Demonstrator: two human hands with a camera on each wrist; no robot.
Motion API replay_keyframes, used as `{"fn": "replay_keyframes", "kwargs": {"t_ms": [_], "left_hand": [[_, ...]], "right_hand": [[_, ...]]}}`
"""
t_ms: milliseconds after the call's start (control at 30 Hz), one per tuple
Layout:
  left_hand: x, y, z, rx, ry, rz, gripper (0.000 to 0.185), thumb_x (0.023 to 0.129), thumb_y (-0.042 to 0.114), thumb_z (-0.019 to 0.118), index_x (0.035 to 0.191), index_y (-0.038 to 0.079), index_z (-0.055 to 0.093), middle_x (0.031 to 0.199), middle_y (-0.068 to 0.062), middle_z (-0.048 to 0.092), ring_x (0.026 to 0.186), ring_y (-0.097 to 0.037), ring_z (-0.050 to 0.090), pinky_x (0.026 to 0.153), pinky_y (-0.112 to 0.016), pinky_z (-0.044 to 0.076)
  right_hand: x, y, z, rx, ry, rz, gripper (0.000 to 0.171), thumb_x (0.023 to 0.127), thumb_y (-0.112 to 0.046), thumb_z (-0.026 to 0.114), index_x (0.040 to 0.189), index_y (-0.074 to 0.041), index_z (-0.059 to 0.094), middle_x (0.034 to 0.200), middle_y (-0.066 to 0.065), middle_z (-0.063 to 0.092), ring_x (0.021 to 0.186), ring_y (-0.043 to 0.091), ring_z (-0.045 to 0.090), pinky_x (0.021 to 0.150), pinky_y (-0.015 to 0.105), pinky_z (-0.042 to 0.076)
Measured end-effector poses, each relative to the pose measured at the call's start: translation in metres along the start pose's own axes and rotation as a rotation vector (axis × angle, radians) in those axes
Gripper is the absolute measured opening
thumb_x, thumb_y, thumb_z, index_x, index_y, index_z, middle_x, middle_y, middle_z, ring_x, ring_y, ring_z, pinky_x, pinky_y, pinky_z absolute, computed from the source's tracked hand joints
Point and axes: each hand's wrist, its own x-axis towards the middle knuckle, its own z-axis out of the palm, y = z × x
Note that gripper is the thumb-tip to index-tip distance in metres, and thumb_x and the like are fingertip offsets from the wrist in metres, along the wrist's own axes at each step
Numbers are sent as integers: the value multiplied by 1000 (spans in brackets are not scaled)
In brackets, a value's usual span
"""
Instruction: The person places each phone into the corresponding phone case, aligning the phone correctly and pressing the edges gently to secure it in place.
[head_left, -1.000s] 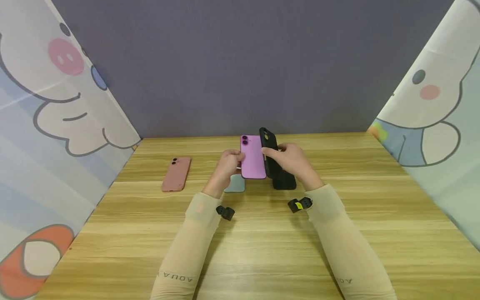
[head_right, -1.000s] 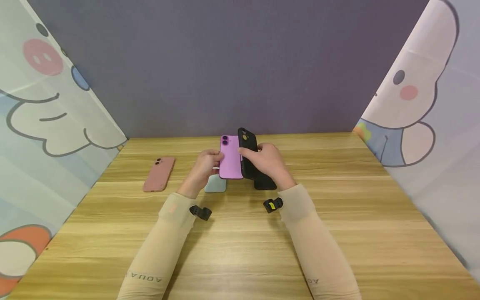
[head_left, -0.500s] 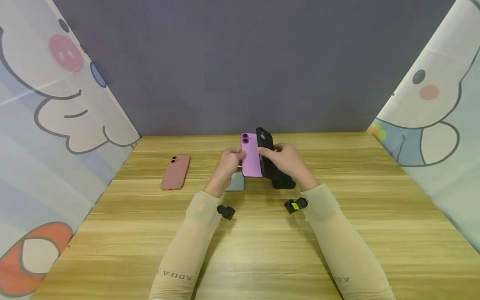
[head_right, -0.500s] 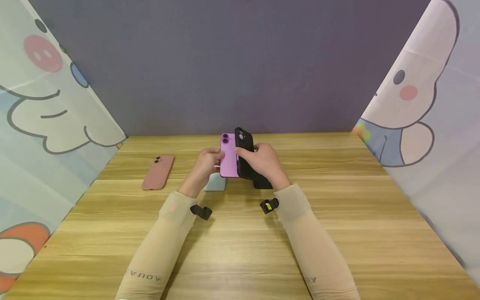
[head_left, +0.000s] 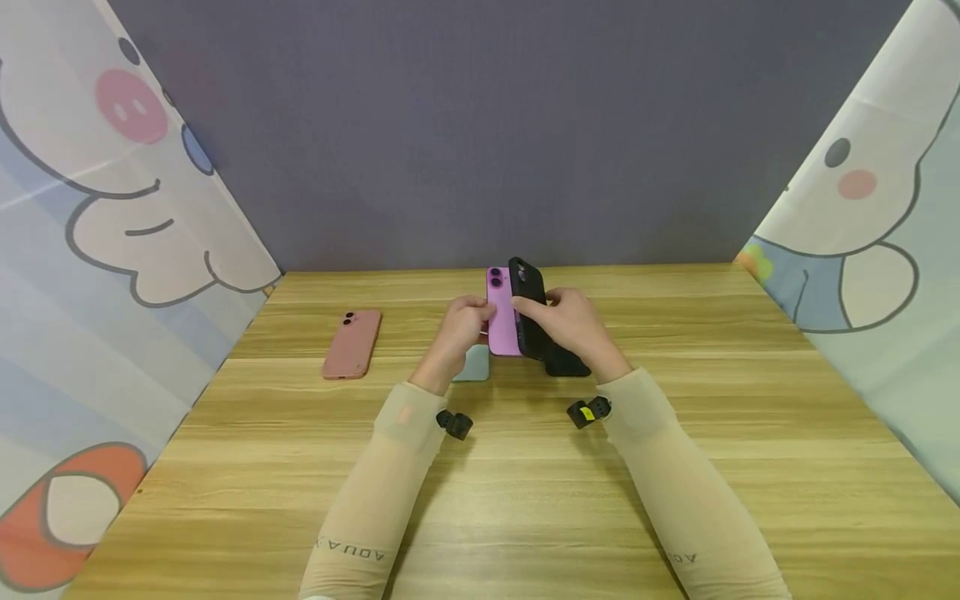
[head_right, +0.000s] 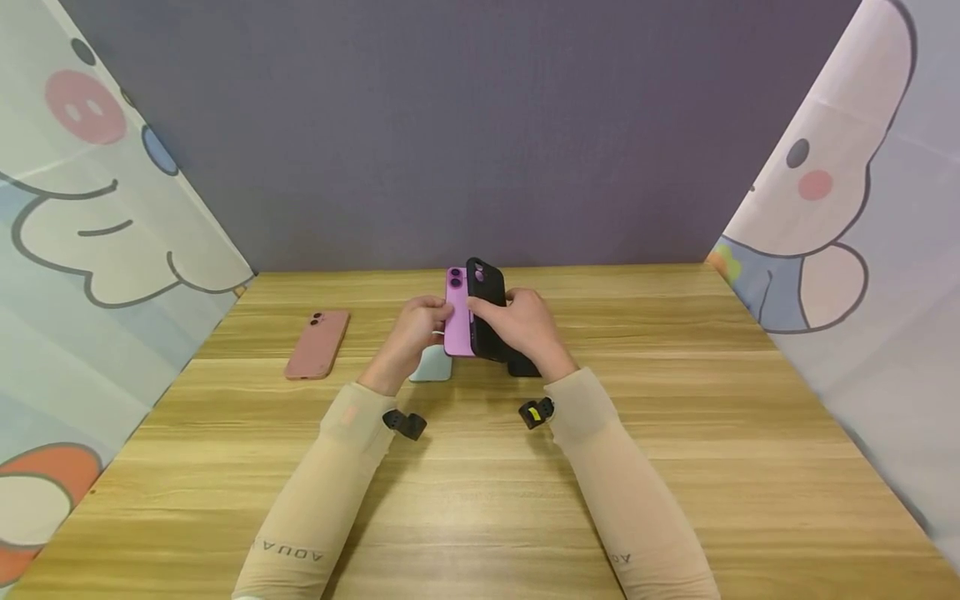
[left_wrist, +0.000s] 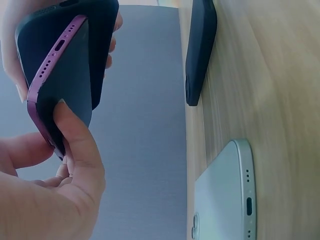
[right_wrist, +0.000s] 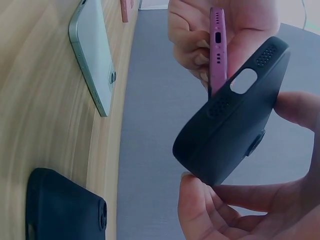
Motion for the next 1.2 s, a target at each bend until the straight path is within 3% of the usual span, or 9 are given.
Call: {"fn": "replay_keyframes", "kwargs": {"t_ms": [367, 567, 800, 1000, 1200], "left_hand": [[1, -3, 2, 11, -19, 1, 22, 104, 11, 49, 109, -7, 60, 87, -8, 63, 76, -16, 61, 81, -41, 56], [1, -4, 2, 6, -17, 4, 20, 103, 11, 49, 106, -6, 61, 87, -7, 63, 76, -16, 61, 79, -39, 56], [1, -3, 3, -17, -12, 3, 21, 104, 11, 50, 108, -7, 61, 88, -9, 63, 76, -17, 61, 69, -29, 55], [1, -3, 2, -36, -8, -3, 21, 104, 11, 50, 107, -7, 60, 87, -8, 62, 75, -17, 60, 68, -28, 54], [0, -3, 2, -53, -14, 0, 24, 105, 12, 50, 109, -8, 63, 87, -7, 64, 76, -17, 61, 68, -28, 54]], "right_hand": [[4, 0, 4, -35, 10, -16, 99, 86, -72, 63, 148, 4, 45, 142, 25, 54, 123, 38, 57, 101, 52, 48], [4, 3, 3, 12, -8, -15, 90, 92, -63, 64, 150, 3, 43, 142, 24, 53, 122, 37, 57, 102, 53, 48], [7, 4, 5, -23, 45, -34, 64, 100, -38, 63, 146, 4, 49, 125, 22, 60, 107, 34, 58, 96, 49, 49], [8, 8, 6, 34, 36, -12, 59, 100, -35, 64, 140, 6, 53, 129, 23, 60, 113, 36, 60, 97, 50, 51], [9, 10, 5, 125, 16, 23, 59, 99, -36, 66, 140, 6, 54, 132, 23, 60, 100, 33, 64, 79, 41, 57]]}}
